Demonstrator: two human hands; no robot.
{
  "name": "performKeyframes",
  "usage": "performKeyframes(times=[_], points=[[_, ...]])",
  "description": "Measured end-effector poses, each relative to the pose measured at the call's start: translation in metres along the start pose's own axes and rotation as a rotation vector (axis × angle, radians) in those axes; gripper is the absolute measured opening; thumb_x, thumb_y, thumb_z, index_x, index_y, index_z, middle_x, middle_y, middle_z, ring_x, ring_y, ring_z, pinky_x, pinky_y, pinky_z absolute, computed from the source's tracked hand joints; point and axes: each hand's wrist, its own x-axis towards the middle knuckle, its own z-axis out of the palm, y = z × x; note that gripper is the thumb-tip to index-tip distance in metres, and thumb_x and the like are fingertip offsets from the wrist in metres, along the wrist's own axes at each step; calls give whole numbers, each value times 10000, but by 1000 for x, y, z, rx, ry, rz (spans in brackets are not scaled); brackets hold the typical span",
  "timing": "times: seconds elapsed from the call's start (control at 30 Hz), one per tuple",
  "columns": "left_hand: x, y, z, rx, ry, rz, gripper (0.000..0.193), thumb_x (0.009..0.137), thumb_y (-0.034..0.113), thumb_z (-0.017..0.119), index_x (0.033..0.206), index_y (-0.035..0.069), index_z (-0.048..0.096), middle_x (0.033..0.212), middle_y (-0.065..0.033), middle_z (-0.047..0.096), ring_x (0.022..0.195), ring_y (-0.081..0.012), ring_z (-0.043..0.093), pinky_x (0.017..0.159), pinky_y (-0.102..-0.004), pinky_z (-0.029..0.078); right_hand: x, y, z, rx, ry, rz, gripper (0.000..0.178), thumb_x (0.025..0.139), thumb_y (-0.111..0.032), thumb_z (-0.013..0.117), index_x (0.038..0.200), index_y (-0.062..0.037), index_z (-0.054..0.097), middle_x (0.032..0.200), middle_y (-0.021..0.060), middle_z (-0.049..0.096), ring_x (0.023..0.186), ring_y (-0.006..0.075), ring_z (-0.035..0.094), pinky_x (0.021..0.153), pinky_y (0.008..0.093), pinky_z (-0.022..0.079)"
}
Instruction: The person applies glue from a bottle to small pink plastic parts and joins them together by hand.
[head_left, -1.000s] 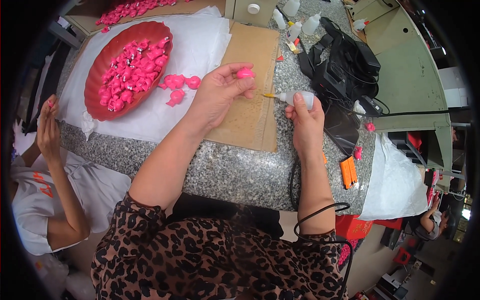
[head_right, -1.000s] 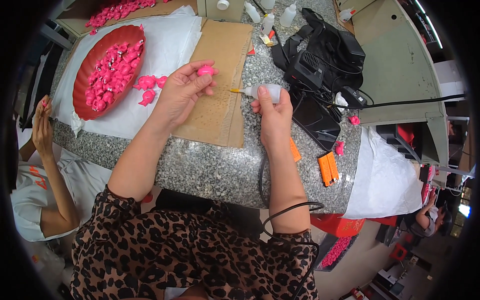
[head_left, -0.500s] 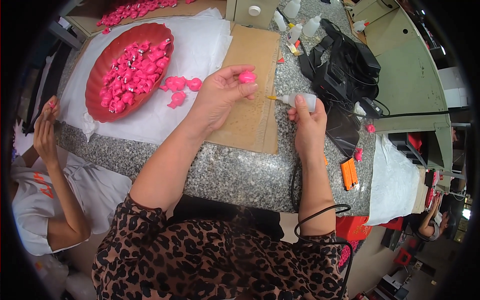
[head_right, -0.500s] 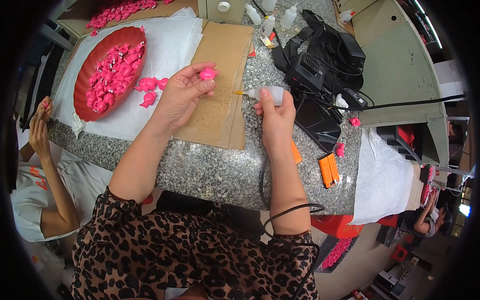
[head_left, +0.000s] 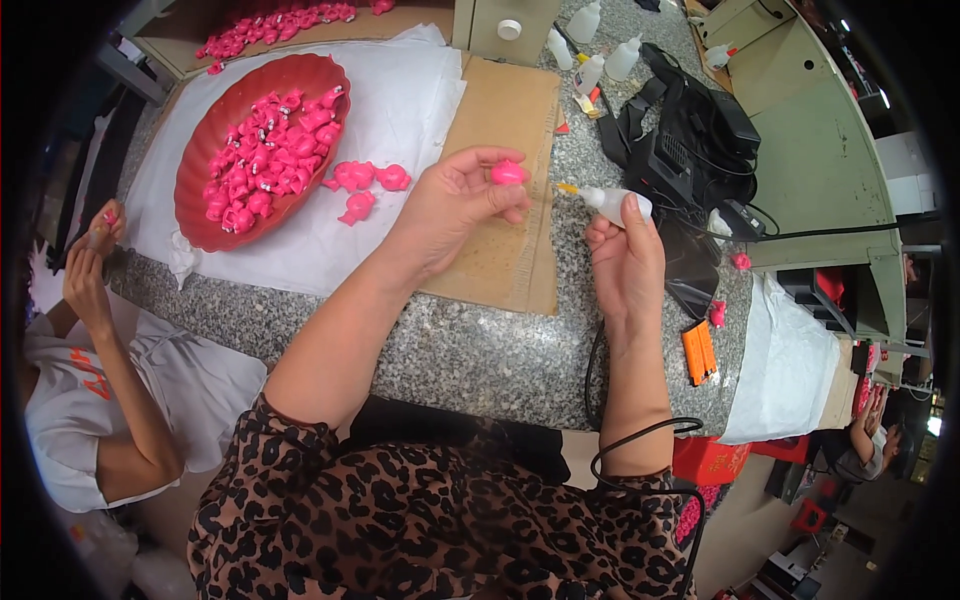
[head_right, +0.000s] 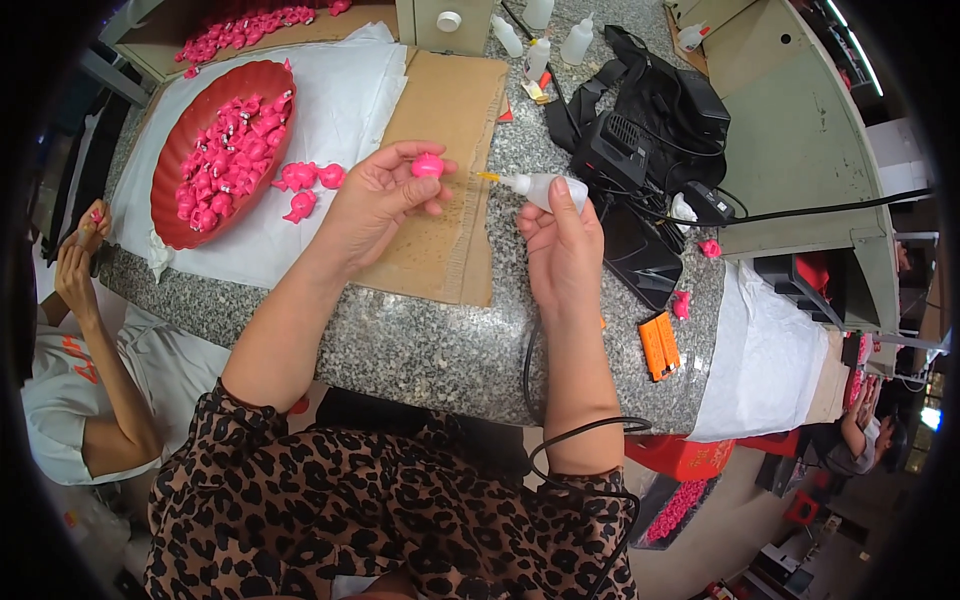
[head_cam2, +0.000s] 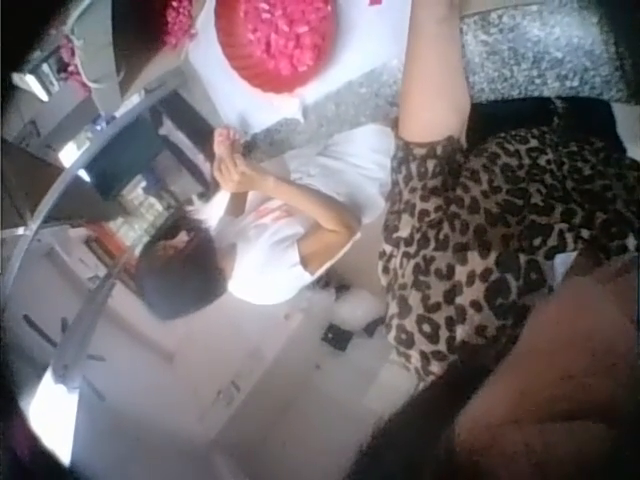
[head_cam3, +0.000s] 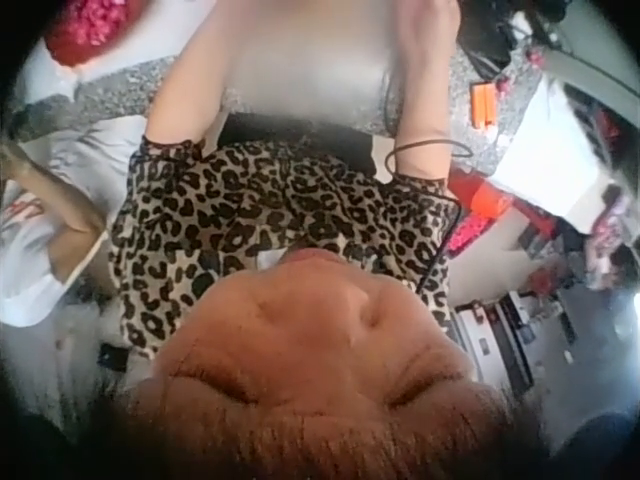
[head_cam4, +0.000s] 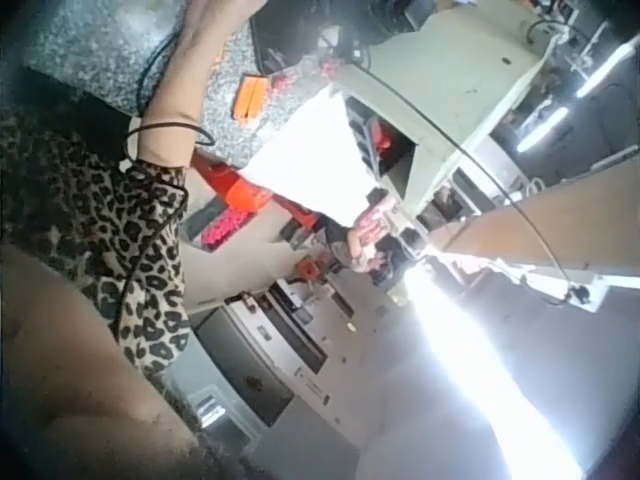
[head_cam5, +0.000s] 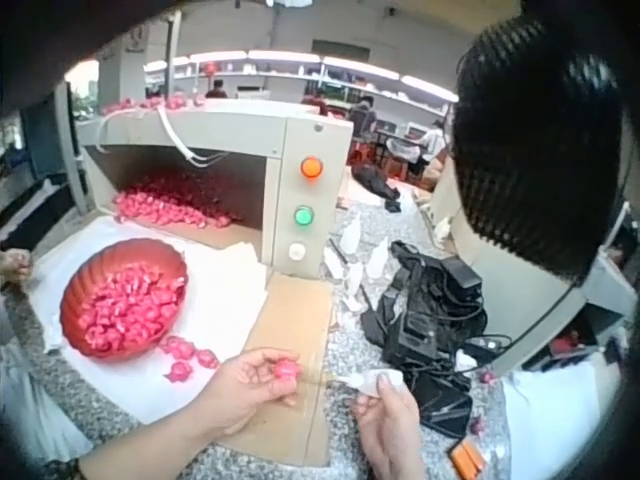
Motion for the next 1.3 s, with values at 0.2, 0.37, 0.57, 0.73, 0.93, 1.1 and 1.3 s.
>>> performKeyframes(times=[0.2,0.37,0.57,0.73,0.93,1.1,1.3], points=[[-7,-5,8,85,-84,-47,328,745,2,586,1055,-15,480,972,-103,551,789,-151,575,666,-245,481,-10,-4,1,360,-149,155,179,841,-210,505,884,-38,480,796,70,555,613,95,472,538,222,371],[-14,-5,20,125,-153,-69,343,729,-57,567,1058,-34,474,856,-64,556,772,-131,561,680,-241,471,-15,-1,3,396,-211,224,217,856,-247,473,904,-36,486,813,84,571,663,127,538,575,244,444],[-16,-15,19,69,-216,-104,350,746,-47,556,1081,-56,456,928,-110,569,804,-152,565,712,-257,477,-21,1,8,412,-231,284,240,860,-255,462,924,-26,486,812,89,571,698,145,557,666,290,489],[-19,-13,25,78,-204,-95,363,759,-21,559,1101,-64,444,941,-123,571,800,-157,564,708,-263,473,-22,0,8,396,-234,269,237,863,-252,457,922,-23,477,797,89,562,698,144,554,663,287,489],[-19,-14,21,98,-201,-98,353,747,-36,563,1087,-46,469,941,-107,565,802,-155,573,686,-263,496,-24,-1,11,398,-249,281,239,864,-251,456,923,-20,477,798,91,563,695,149,555,656,286,491],[-19,-10,23,94,-169,-63,309,758,-46,541,1061,-62,485,878,-109,586,738,-139,573,651,-237,480,-23,-1,6,423,-220,230,233,856,-248,473,926,-25,477,799,87,562,688,141,549,636,283,481],[-18,-7,19,195,-138,-48,302,749,-41,556,1046,-55,500,789,-80,581,675,-114,572,598,-210,483,-25,-8,6,341,-196,85,218,844,-227,495,935,-31,470,798,80,552,668,130,536,617,279,471]])
